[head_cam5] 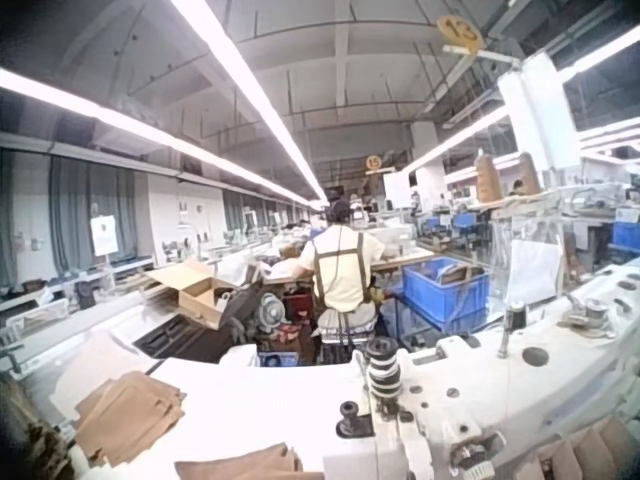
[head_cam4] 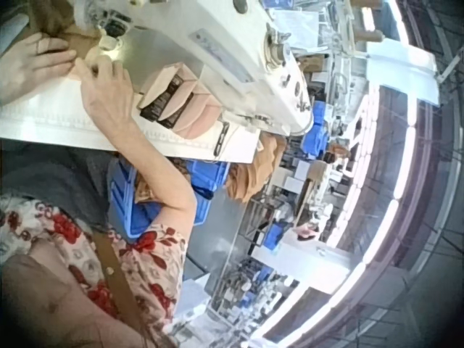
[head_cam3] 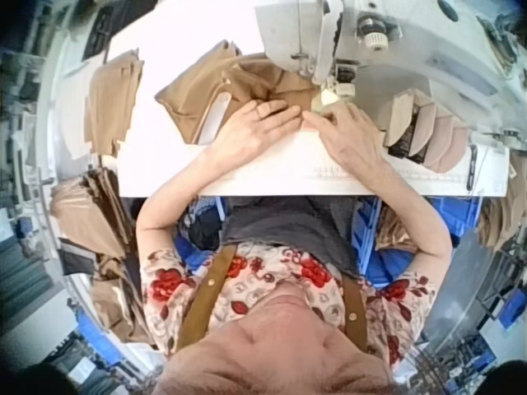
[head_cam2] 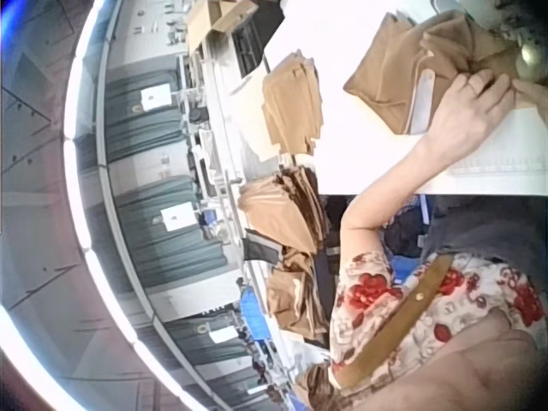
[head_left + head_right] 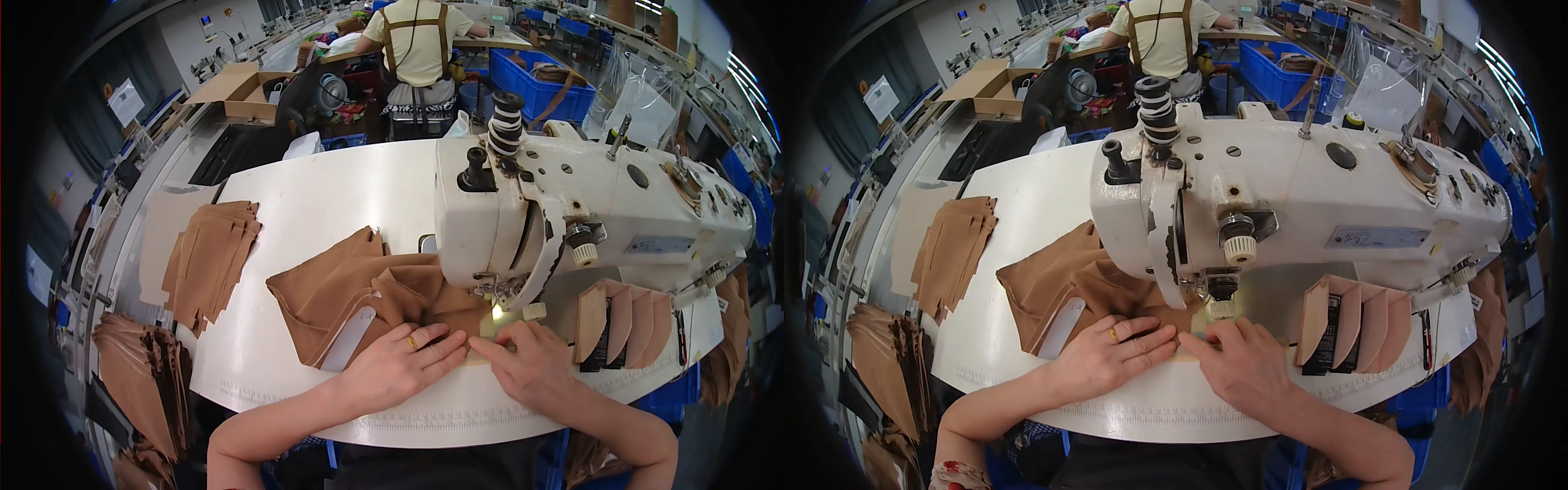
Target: The person sorts through stacks of brown fabric panels and garment components, then stitches them together with an industrial sewing machine to attach clothing labels.
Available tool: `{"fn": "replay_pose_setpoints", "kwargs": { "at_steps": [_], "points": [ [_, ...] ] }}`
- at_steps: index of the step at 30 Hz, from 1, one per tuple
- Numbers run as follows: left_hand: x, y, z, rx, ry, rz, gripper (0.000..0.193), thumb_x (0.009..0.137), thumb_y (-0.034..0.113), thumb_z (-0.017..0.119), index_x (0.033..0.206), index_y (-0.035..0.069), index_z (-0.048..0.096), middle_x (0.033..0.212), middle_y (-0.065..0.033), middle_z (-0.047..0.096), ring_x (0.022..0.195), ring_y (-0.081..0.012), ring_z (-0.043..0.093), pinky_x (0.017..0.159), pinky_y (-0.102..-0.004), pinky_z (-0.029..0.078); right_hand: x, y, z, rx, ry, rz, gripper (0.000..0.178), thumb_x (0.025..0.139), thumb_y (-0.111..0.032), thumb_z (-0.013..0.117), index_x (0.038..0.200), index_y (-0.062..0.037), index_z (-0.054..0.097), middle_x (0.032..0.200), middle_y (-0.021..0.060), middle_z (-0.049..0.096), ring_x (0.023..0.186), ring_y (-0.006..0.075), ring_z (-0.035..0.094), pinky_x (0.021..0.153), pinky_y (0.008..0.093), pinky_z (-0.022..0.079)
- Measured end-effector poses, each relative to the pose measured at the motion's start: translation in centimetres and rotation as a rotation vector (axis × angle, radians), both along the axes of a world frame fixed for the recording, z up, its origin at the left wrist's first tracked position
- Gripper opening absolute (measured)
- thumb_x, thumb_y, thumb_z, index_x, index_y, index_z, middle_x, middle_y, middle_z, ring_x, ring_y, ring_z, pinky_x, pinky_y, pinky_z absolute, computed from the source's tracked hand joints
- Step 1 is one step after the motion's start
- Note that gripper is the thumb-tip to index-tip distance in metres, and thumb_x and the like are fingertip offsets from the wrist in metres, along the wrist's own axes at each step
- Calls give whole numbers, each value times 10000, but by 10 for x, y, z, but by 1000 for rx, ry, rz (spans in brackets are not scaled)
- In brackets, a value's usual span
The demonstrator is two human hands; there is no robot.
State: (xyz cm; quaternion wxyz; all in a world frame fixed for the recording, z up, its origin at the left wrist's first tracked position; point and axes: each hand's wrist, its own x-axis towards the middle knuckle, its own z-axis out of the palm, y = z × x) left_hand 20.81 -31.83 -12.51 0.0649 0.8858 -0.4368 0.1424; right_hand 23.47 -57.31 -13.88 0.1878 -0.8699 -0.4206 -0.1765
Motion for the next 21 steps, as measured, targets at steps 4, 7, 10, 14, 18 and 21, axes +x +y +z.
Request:
{"fn": "replay_pose_setpoints", "kwargs": {
  "at_steps": [4,7,10,14,18,21],
  "points": [
    [12,0,-2,0,-16,12,520,801,144,608,1315,68,638,1374,-55,627,1216,-231,598,890,-332,502,9,1,3,-22,-34,-10,391,754,-89,694,1141,-138,732,835,8,614,739,191,603,628,322,511],
    [20,1,-3,-8,-11,17,535,780,155,631,1310,84,646,1378,-43,627,1223,-225,594,904,-337,501,15,2,-1,-34,11,-55,404,778,-82,728,1165,-197,741,833,6,616,660,201,624,588,349,518],
    [28,5,-3,-9,27,0,455,839,147,591,1277,31,627,1389,-82,613,1229,-272,581,931,-369,481,22,4,-3,-13,-16,-24,421,742,-74,694,1157,-137,728,688,31,587,604,213,596,488,324,483],
    [40,8,-4,-30,39,-6,467,835,140,591,1289,35,626,1387,-74,618,1239,-267,574,940,-369,478,29,5,-11,3,8,-30,475,723,-64,692,1191,-137,719,643,30,561,576,209,586,471,333,480],
    [50,10,-9,-74,38,-19,476,829,132,595,1294,38,631,1373,-54,628,1250,-264,557,953,-371,467,29,8,-13,-52,-41,-66,534,706,-61,690,1234,-141,708,645,24,559,576,203,586,442,327,471],
    [54,11,-6,-78,56,-12,478,816,125,610,1285,34,640,1355,-47,636,1255,-264,548,959,-371,460,27,9,-14,-125,-62,-104,545,708,-59,689,1245,-153,706,654,22,563,564,205,587,436,325,475]
  ]
}}
